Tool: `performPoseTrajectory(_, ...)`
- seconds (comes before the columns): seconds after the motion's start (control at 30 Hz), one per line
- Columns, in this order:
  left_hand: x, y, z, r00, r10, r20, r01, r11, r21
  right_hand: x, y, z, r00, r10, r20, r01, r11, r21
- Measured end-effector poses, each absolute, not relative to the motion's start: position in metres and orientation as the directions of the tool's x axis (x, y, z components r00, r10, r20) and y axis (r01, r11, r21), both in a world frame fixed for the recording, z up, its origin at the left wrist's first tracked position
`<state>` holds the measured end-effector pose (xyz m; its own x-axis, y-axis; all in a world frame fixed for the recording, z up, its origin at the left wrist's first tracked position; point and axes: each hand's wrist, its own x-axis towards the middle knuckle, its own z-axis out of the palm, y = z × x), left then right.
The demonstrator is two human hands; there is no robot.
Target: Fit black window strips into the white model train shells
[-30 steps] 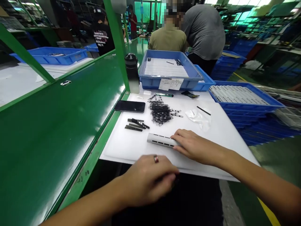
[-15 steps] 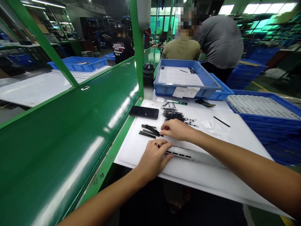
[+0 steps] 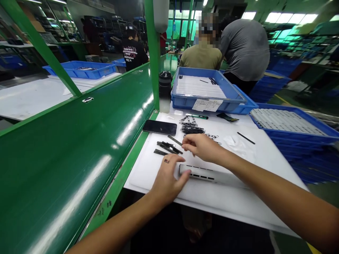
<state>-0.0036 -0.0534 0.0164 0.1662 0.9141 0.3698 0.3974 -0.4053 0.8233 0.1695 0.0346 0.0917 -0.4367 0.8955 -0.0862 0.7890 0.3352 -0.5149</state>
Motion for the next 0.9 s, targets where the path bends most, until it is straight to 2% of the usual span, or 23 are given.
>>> performPoseTrajectory(0.1, -0.008, -0.047, 0.018, -0.089, 0.978, 0.187, 0.141, -0.173, 0.975, 0.187, 0.019, 0.103, -0.502, 0.854, -0.136, 0.69, 0.301, -0.659)
performPoseTrajectory(0.17, -0.01, -0.044, 0.02, -0.073, 0.992, 0.108, 0.047, -0.105, 0.993, 0.198, 0.01, 0.105, -0.542, 0.826, -0.156, 0.653, 0.297, -0.696)
performPoseTrajectory(0.3, -0.01, -0.043, 0.022, 0.053, 0.996, 0.069, 0.129, -0.075, 0.989, 0.211, -0.002, 0.1, -0.583, 0.802, -0.133, 0.637, 0.35, -0.686)
performPoseTrajectory(0.57, -0.013, -0.041, 0.023, 0.075, 0.995, 0.061, 0.152, -0.072, 0.986, 0.216, 0.0, 0.095, -0.547, 0.829, -0.117, 0.637, 0.32, -0.701)
performPoseTrajectory(0.63, -0.014, -0.04, 0.025, 0.054, 0.997, 0.055, 0.142, -0.062, 0.988, 0.225, 0.014, 0.092, -0.466, 0.88, -0.093, 0.687, 0.293, -0.665)
performPoseTrajectory(0.77, -0.015, -0.04, 0.026, 0.04, 0.998, 0.042, 0.108, -0.046, 0.993, 0.257, 0.052, 0.077, -0.184, 0.98, 0.078, 0.851, 0.199, -0.487)
performPoseTrajectory(0.9, -0.015, -0.04, 0.026, 0.053, 0.998, 0.034, 0.088, -0.039, 0.995, 0.279, 0.075, 0.062, -0.196, 0.976, 0.089, 0.905, 0.215, -0.366)
